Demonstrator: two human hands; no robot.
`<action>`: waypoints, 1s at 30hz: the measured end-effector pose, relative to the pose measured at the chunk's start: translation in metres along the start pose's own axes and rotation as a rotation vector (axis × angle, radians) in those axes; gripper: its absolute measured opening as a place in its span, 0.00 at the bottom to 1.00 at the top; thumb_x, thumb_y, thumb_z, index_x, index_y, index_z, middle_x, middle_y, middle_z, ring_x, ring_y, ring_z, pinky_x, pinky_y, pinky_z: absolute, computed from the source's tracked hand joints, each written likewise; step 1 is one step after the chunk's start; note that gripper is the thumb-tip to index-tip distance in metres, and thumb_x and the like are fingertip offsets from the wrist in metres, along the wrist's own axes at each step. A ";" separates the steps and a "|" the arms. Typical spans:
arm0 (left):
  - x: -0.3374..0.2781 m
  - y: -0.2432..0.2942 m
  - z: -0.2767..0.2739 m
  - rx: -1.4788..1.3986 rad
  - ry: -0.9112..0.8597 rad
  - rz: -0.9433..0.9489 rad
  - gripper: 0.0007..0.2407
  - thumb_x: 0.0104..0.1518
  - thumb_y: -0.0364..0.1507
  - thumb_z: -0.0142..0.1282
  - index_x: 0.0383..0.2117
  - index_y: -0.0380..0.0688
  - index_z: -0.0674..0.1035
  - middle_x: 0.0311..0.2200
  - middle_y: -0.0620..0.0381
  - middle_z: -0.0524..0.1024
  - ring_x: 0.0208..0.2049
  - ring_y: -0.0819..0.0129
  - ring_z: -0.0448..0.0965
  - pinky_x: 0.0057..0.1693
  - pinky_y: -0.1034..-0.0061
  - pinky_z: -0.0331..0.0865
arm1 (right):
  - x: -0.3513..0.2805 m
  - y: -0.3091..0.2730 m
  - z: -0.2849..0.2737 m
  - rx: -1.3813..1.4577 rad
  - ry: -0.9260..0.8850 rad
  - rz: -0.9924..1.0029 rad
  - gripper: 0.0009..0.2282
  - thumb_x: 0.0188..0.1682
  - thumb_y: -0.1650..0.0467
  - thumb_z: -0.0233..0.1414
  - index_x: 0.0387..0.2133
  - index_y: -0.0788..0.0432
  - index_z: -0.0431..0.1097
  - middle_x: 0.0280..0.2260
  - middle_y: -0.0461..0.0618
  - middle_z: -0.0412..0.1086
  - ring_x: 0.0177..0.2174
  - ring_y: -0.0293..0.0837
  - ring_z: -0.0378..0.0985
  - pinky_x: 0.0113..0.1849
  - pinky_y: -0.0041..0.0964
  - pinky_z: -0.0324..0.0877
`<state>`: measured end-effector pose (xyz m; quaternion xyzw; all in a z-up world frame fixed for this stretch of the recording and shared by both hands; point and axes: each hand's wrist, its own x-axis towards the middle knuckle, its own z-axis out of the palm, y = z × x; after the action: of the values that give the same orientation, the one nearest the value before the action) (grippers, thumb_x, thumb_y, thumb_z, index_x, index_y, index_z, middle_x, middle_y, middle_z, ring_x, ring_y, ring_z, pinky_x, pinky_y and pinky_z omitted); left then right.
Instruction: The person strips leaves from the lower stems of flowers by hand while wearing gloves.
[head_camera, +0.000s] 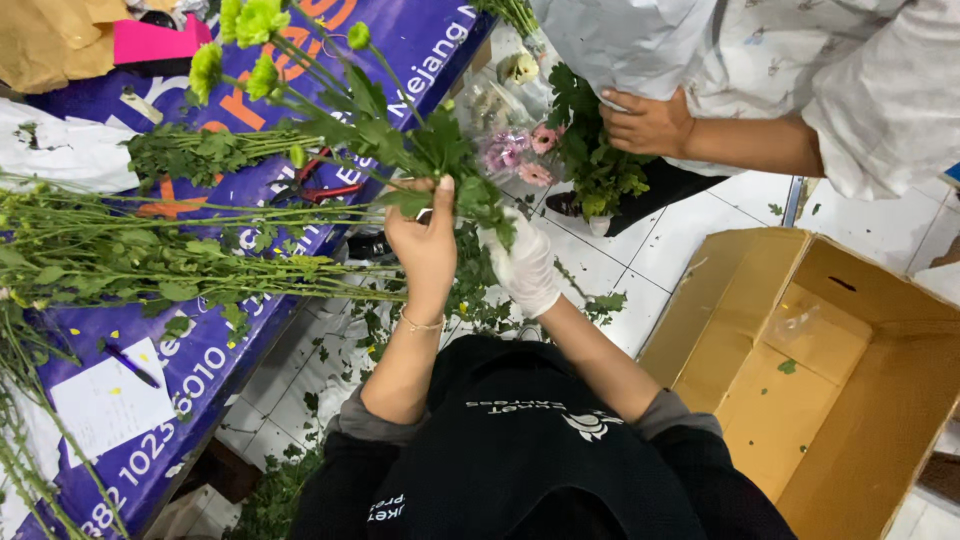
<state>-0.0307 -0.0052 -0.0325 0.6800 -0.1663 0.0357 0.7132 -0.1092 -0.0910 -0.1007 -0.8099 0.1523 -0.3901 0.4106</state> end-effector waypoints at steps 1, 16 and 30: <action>-0.002 0.000 0.000 -0.010 -0.007 0.000 0.07 0.62 0.27 0.62 0.35 0.37 0.75 0.33 0.55 0.70 0.36 0.73 0.74 0.43 0.74 0.74 | -0.004 0.000 0.002 0.076 0.066 0.098 0.05 0.51 0.71 0.57 0.34 0.61 0.70 0.27 0.56 0.74 0.29 0.52 0.80 0.37 0.42 0.74; 0.030 0.049 -0.044 -0.004 0.023 0.207 0.09 0.64 0.22 0.59 0.44 0.42 0.71 0.36 0.57 0.69 0.40 0.68 0.72 0.53 0.70 0.68 | -0.016 0.022 -0.046 -0.313 -0.652 0.699 0.29 0.55 0.50 0.40 0.58 0.59 0.62 0.44 0.71 0.73 0.47 0.69 0.76 0.50 0.65 0.70; 0.002 0.012 -0.034 0.003 -0.197 0.098 0.07 0.63 0.26 0.58 0.33 0.42 0.71 0.34 0.56 0.67 0.39 0.66 0.70 0.49 0.66 0.67 | 0.016 -0.030 -0.005 0.657 -0.275 0.490 0.10 0.60 0.70 0.48 0.40 0.57 0.78 0.27 0.48 0.79 0.33 0.33 0.76 0.47 0.33 0.71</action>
<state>-0.0252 0.0286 -0.0213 0.6725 -0.2686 0.0037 0.6896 -0.1051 -0.0847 -0.0670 -0.6205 0.1517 -0.1971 0.7437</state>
